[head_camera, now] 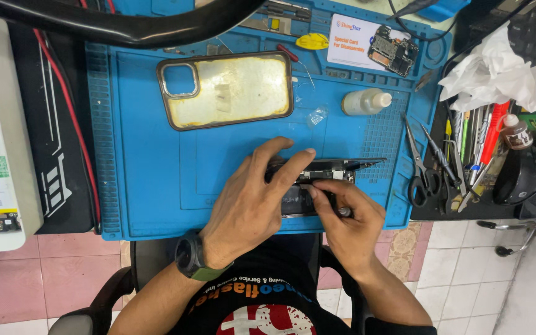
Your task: The person repairs a smartphone at a workbench. They use a screwdriver to unscrew the phone's lower module, pry and lift the battery with a tool, reposition the phone, and press components while working on the opened device.
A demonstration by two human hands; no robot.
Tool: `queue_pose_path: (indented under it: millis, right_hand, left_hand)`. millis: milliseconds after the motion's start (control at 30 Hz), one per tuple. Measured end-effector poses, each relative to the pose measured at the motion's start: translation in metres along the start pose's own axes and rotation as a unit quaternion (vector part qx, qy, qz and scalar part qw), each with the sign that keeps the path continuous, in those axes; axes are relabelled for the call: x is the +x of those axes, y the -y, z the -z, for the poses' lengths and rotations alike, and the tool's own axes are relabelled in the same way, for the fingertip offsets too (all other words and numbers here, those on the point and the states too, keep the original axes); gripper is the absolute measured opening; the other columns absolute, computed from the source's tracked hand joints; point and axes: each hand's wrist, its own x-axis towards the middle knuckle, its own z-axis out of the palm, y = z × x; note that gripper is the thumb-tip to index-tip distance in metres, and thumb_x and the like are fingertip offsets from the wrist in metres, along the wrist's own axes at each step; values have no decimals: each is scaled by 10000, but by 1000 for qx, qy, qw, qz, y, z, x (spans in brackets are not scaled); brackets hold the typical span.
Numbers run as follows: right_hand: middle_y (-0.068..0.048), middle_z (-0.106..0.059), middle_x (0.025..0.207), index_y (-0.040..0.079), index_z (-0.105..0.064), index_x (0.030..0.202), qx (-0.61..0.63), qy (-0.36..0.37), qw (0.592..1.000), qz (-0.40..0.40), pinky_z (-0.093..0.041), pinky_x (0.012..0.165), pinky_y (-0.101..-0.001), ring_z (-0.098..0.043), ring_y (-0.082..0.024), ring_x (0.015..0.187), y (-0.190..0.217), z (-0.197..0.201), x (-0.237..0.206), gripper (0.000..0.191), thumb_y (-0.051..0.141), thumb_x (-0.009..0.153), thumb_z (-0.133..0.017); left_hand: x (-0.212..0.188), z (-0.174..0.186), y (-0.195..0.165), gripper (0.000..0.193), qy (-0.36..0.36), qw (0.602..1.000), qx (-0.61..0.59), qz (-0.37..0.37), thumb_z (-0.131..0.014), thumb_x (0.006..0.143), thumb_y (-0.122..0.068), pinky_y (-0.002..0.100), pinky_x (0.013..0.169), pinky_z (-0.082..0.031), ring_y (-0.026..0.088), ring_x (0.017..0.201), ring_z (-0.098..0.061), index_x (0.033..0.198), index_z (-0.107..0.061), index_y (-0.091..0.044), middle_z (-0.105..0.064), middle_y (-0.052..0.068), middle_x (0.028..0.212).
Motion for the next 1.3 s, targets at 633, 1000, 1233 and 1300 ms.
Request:
queue_pose_path:
  millis: [633, 1000, 1233, 1300]
  right_hand:
    - [-12, -508, 778, 122, -780, 1196, -270, 27, 918, 289, -429, 510, -342, -514, -160, 558, -20, 5, -7, 363, 154, 837, -823]
    - [-20, -484, 745, 93, -772, 1203, -241, 20, 932, 271, -413, 499, -346, -503, -166, 545, -17, 1, -8, 373, 116, 833, -811]
    - [-15, -452, 734, 130, -784, 1166, -236, 22, 936, 261, -381, 492, -350, -488, -166, 551, -21, 14, 9, 341, 125, 833, -859]
    - [-17, -450, 737, 135, -787, 1151, -225, 52, 935, 269, -387, 498, -349, -490, -158, 550, -20, 18, 14, 326, 130, 831, -848]
  left_hand:
    - [1, -2, 3, 734, 14, 1000, 1, 1, -662, 836, 57, 477, 886, -560, 423, 1165, -603, 1501, -434, -153, -459, 212, 1438]
    - [6, -6, -2, 605, -8, 1000, 26, 2, -719, 946, -49, 476, 906, -563, 406, 1149, -613, 1479, -442, -123, -450, 224, 1459]
    - [7, -7, -3, 611, -13, 999, 40, 2, -732, 938, -43, 474, 890, -566, 426, 1165, -613, 1469, -439, -120, -448, 221, 1440]
    - [7, -8, -3, 615, -14, 999, 42, -1, -728, 935, -36, 477, 895, -566, 428, 1169, -613, 1469, -434, -118, -445, 221, 1437]
